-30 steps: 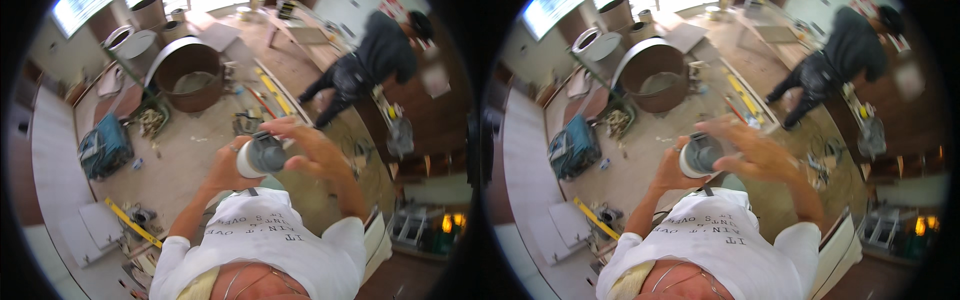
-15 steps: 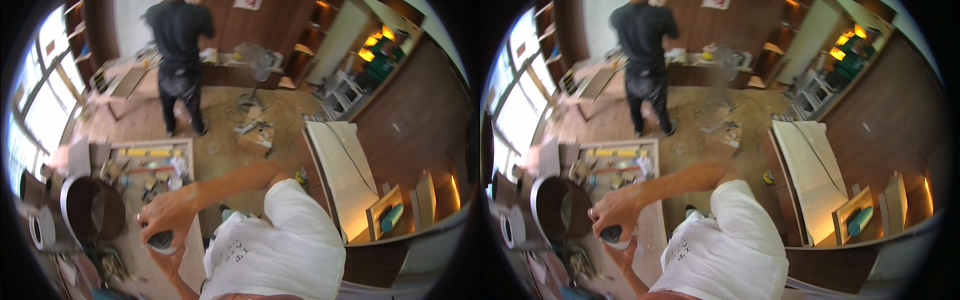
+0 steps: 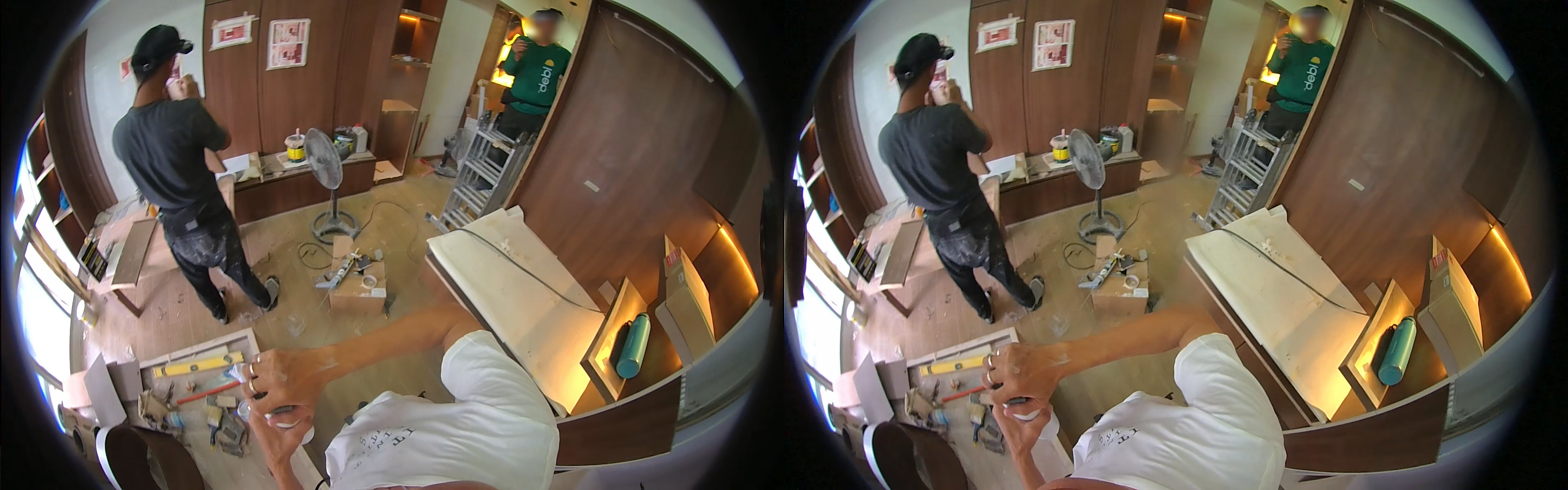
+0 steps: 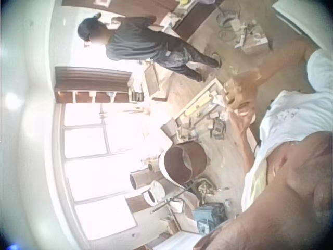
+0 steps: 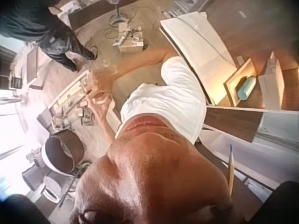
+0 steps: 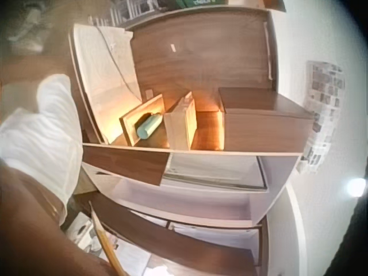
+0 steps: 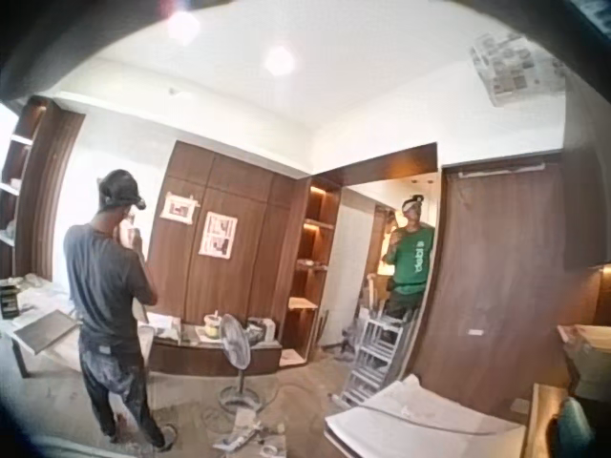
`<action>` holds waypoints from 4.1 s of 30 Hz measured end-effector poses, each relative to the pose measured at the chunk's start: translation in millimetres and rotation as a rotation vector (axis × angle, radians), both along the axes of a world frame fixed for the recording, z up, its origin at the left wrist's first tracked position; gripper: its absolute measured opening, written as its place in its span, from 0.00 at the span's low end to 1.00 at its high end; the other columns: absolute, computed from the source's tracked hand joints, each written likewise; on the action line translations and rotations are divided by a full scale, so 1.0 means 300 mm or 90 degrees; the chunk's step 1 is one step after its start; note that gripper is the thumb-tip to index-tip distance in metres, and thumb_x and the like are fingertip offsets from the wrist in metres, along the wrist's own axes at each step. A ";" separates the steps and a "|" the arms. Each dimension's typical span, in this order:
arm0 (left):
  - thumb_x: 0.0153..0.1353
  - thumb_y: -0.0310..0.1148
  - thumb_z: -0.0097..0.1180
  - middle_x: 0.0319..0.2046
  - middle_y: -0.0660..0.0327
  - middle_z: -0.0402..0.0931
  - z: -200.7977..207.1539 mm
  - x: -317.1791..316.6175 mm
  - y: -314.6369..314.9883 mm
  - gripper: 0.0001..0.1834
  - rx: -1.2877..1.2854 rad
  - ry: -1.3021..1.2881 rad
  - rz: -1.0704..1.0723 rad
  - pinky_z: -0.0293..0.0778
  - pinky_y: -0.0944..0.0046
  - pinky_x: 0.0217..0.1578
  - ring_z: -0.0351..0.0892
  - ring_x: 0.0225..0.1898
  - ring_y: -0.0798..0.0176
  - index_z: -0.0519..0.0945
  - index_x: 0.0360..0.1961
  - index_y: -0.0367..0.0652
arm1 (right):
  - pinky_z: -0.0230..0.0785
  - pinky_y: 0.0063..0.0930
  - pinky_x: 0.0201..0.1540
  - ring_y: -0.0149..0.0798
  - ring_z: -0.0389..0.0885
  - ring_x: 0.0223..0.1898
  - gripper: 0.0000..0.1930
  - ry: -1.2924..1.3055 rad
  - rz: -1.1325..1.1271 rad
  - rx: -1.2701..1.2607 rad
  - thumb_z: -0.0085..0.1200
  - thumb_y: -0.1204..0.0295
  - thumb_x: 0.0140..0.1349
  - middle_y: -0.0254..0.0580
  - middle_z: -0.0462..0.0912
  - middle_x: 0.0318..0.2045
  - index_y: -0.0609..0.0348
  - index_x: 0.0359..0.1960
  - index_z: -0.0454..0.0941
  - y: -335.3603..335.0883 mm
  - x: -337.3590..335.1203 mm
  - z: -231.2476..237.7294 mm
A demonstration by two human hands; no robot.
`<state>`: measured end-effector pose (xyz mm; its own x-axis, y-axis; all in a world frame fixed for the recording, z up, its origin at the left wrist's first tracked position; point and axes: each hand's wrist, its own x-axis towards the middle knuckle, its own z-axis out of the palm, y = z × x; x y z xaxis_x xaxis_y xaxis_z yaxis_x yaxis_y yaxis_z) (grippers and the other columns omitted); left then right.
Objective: The person picks up a cylindrical metal sheet, places it on the floor, and unrolls it to flatten it. They then roll it back up and place it into a large cylindrical container.
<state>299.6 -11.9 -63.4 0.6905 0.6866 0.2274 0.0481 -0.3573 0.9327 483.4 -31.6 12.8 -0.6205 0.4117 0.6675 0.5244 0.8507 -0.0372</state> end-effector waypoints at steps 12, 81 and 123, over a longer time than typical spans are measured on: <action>0.35 0.31 0.70 0.30 0.60 0.82 0.052 0.645 0.040 0.18 -0.038 0.000 -0.121 0.76 0.64 0.32 0.81 0.30 0.66 0.82 0.31 0.34 | 0.74 0.40 0.33 0.51 0.80 0.39 0.14 -0.010 -0.378 -0.164 0.58 0.59 0.60 0.53 0.80 0.38 0.57 0.34 0.81 -0.076 0.534 -0.016; 0.50 0.47 0.74 0.64 0.48 0.67 -0.267 1.499 0.744 0.53 0.117 0.221 -0.707 0.70 0.52 0.59 0.73 0.60 0.48 0.57 0.71 0.43 | 0.73 0.43 0.50 0.52 0.80 0.50 0.32 0.236 -1.304 -0.457 0.67 0.49 0.46 0.47 0.80 0.51 0.52 0.52 0.78 -0.615 1.216 -0.065; 0.59 0.47 0.64 0.39 0.49 0.84 -1.311 0.272 0.847 0.31 -0.368 0.384 0.296 0.77 0.58 0.43 0.83 0.43 0.56 0.77 0.56 0.33 | 0.66 0.39 0.58 0.49 0.75 0.56 0.24 0.216 -0.482 -0.680 0.58 0.65 0.63 0.50 0.78 0.55 0.55 0.61 0.73 0.815 1.265 -0.502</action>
<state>381.1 242.3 -456.6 0.2107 0.8160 -0.5383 0.5993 0.3272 0.7306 862.8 212.9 -138.0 0.1186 0.9859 -0.1180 0.6809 -0.1672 -0.7131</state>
